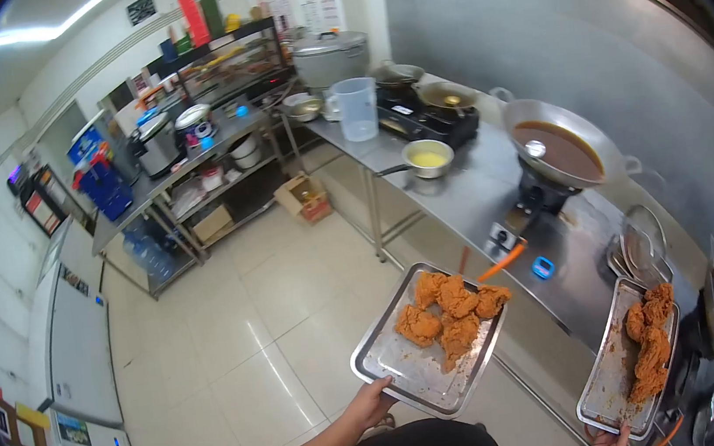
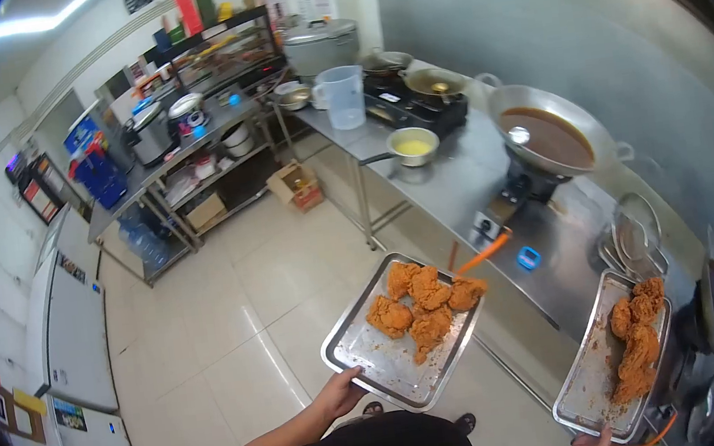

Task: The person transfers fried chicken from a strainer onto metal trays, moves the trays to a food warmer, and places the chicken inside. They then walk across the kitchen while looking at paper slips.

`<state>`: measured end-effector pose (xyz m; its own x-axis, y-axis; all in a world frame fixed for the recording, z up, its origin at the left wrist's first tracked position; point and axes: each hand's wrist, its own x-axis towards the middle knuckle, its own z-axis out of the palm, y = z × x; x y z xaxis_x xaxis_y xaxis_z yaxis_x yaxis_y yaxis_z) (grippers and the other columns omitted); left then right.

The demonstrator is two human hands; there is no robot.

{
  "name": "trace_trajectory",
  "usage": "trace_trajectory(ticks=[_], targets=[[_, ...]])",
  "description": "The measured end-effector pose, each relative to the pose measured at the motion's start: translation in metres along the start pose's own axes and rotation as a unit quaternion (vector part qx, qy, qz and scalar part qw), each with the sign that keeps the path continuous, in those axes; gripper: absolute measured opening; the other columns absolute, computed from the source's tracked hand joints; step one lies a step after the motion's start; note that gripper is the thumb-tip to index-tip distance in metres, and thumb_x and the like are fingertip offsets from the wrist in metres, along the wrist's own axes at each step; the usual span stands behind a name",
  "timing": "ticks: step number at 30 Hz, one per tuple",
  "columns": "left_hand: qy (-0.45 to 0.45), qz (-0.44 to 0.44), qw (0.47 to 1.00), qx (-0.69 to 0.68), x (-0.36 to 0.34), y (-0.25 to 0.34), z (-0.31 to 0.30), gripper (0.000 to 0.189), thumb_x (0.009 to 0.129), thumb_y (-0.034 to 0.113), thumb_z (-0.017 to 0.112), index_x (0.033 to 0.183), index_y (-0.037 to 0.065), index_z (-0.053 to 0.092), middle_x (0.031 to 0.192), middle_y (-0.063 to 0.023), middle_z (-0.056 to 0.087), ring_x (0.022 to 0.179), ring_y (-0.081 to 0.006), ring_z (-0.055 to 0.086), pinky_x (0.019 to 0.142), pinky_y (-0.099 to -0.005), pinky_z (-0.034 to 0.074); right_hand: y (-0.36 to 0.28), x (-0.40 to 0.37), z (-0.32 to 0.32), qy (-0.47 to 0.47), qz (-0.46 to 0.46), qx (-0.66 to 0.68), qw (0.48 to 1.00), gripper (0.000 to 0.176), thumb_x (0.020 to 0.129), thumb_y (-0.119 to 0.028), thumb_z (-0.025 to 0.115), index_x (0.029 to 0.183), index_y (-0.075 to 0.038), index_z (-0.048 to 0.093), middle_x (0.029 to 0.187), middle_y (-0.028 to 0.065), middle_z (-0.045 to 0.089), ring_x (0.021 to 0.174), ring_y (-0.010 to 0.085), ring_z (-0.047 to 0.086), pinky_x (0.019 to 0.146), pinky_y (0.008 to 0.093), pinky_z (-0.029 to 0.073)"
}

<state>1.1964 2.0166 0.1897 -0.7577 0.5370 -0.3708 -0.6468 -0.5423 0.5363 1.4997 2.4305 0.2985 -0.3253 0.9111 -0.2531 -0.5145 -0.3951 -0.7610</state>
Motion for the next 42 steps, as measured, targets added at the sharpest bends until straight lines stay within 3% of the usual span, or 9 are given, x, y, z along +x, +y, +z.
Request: trace_trajectory(ticks=[1,4,8,9,13,16,21,31,42], targets=[[0.022,0.015,1.0,-0.008,-0.009,0.016,-0.011,0.049,0.094,0.021,0.057,0.136,0.001,0.042,0.133,-0.013,0.054,0.125,-0.0288,0.051,0.111,-0.0511,0.033,0.022,0.039,-0.04,-0.056,0.05,0.012,0.997,0.032,0.095,-0.019,0.057,0.115,0.006,0.058,0.109,0.016,0.063,0.101,0.026,0.059,0.093,0.0371,0.048],[0.065,0.059,0.996,-0.008,-0.028,0.072,-0.042,0.048,0.093,0.018,0.056,0.136,0.001,0.042,0.133,-0.0137,0.054,0.124,-0.0296,0.051,0.111,-0.0517,0.033,0.083,0.014,0.038,-0.072,0.042,-0.006,0.996,0.032,0.096,-0.021,0.057,0.114,0.005,0.058,0.109,0.015,0.064,0.1,0.0258,0.06,0.092,0.0372,0.048],[0.099,0.134,0.985,-0.045,-0.054,0.132,-0.089,0.048,0.094,0.013,0.051,0.138,0.001,0.037,0.137,-0.0154,0.049,0.127,-0.0311,0.048,0.11,-0.052,0.034,0.162,-0.008,0.121,-0.133,0.125,-0.003,0.983,0.042,0.095,-0.021,0.058,0.127,0.006,0.053,0.122,0.0162,0.061,0.113,0.0273,0.056,0.1,0.0381,0.045],[0.117,0.145,0.981,-0.052,-0.055,0.142,-0.107,0.049,0.093,0.013,0.051,0.139,0.001,0.037,0.138,-0.0157,0.049,0.128,-0.0322,0.047,0.111,-0.0526,0.034,0.192,-0.005,0.137,-0.226,0.1,0.014,0.969,0.05,0.093,-0.019,0.056,0.138,-0.003,0.042,0.136,0.014,0.05,0.12,0.0314,0.053,0.092,0.0559,0.049],[0.179,0.233,0.955,-0.039,-0.068,0.186,-0.14,0.052,0.095,0.021,0.043,0.141,0.0,0.033,0.141,-0.017,0.047,0.13,-0.0345,0.045,0.111,-0.0554,0.032,0.262,-0.015,0.237,-0.227,0.165,-0.003,0.96,0.047,0.091,-0.017,0.057,0.135,-0.004,0.044,0.128,0.0157,0.056,0.112,0.0318,0.058,0.084,0.054,0.055],[0.201,0.285,0.932,-0.098,-0.071,0.219,-0.175,0.056,0.091,0.016,0.052,0.142,0.001,0.034,0.14,-0.0167,0.047,0.13,-0.0338,0.045,0.111,-0.0528,0.033,0.31,-0.021,0.312,-0.32,0.228,-0.033,0.919,0.043,0.091,-0.014,0.058,0.13,-0.001,0.048,0.127,0.0135,0.058,0.113,0.0291,0.059,0.097,0.0481,0.049],[0.271,0.363,0.89,-0.05,-0.06,0.275,-0.215,0.055,0.094,0.027,0.041,0.144,0.005,0.033,0.146,-0.0144,0.043,0.133,-0.035,0.043,0.111,-0.0556,0.032,0.428,-0.017,0.435,-0.345,0.294,-0.023,0.891,0.044,0.09,-0.011,0.057,0.132,-0.004,0.047,0.128,0.0123,0.057,0.115,0.0299,0.058,0.099,0.0494,0.047],[0.36,0.489,0.786,-0.115,0.006,0.409,-0.261,0.057,0.094,0.028,0.043,0.145,0.006,0.031,0.144,-0.0145,0.044,0.131,-0.0371,0.044,0.108,-0.0629,0.033,0.647,-0.055,0.697,-0.452,0.404,-0.038,0.794,0.048,0.09,-0.007,0.055,0.136,-0.009,0.043,0.132,0.0104,0.054,0.118,0.0291,0.056,0.099,0.0501,0.047],[0.362,0.544,0.749,-0.106,0.093,0.646,-0.394,0.057,0.094,0.03,0.044,0.144,0.004,0.032,0.146,-0.0159,0.041,0.133,-0.0367,0.041,0.107,-0.0628,0.032,0.901,-0.131,0.908,-0.462,0.447,-0.026,0.765,0.049,0.09,-0.006,0.055,0.136,-0.014,0.042,0.129,0.0082,0.055,0.114,0.0274,0.058,0.094,0.0463,0.049]])
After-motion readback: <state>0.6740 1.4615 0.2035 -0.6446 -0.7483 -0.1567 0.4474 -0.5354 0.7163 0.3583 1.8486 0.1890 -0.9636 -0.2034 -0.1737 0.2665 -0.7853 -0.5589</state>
